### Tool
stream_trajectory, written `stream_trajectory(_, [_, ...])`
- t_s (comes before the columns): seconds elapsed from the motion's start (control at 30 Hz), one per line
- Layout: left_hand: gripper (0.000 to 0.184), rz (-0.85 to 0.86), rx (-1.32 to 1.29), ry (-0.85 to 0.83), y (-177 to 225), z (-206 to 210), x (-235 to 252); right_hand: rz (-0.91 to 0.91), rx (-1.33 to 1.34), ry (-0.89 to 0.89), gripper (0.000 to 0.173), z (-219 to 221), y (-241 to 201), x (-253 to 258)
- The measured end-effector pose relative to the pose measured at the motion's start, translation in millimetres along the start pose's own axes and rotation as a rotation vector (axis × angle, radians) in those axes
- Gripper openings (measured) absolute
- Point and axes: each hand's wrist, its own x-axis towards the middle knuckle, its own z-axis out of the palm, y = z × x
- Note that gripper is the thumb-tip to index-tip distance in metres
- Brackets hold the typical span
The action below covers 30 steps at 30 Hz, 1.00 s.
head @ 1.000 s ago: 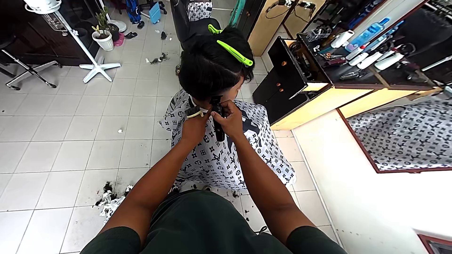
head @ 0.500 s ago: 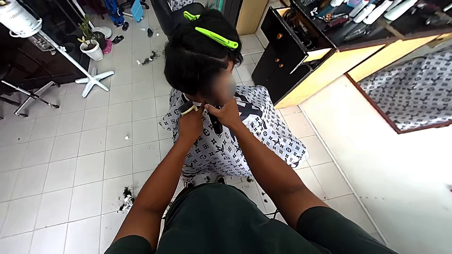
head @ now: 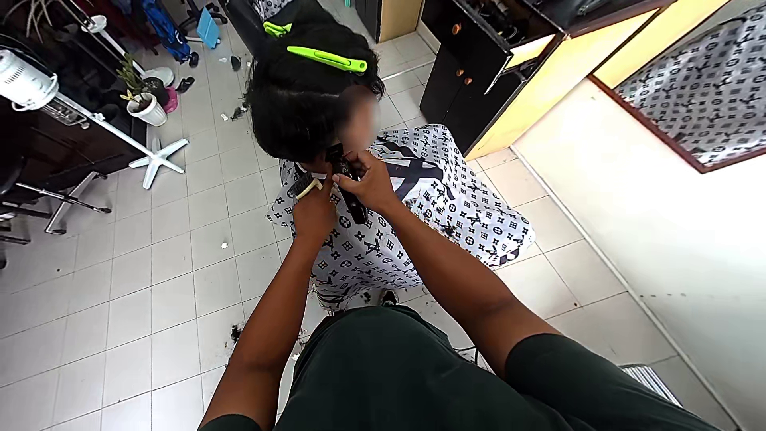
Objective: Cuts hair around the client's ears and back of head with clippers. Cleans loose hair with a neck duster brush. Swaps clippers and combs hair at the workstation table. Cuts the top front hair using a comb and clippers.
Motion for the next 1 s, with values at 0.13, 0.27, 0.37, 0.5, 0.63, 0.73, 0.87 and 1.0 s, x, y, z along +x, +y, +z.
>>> stream_trajectory(0.13, [0.051, 0.004, 0.003, 0.001, -0.4, 0.6, -0.1, -0.012, -0.002, 0.0, 0.025, 1.4, -1.2, 2.1])
stream_trajectory(0.27, [0.059, 0.006, 0.008, 0.002, -0.9, 0.7, 0.7, 0.044, 0.007, 0.037, 0.025, 1.8, -2.6, 2.1])
stream_trajectory(0.37, [0.063, 0.033, -0.002, 0.057, -3.8, 4.6, 1.9, 0.048, 0.04, 0.032, 0.025, 1.7, -3.5, 0.5])
stream_trajectory(0.5, [0.054, 0.034, -0.016, 0.078, -4.5, 6.8, 1.9, 0.003, 0.068, -0.01, 0.027, 1.9, -2.0, 1.0])
stream_trajectory(0.63, [0.052, 0.031, -0.009, 0.06, -3.5, 4.8, 1.2, -0.003, 0.067, 0.001, 0.025, 2.8, -2.9, 2.5])
stream_trajectory(0.73, [0.061, 0.026, 0.008, 0.042, -3.5, 3.5, 1.7, 0.065, 0.114, 0.042, 0.022, 3.5, -3.1, 1.5])
stream_trajectory(0.87, [0.071, 0.04, -0.003, 0.068, -5.2, 4.2, 2.1, 0.133, 0.263, 0.076, 0.018, 4.6, -2.9, -4.4])
stream_trajectory(1.0, [0.064, 0.043, -0.015, 0.072, -5.6, 5.3, 2.0, 0.079, 0.273, 0.044, 0.021, 5.5, 0.3, -4.8])
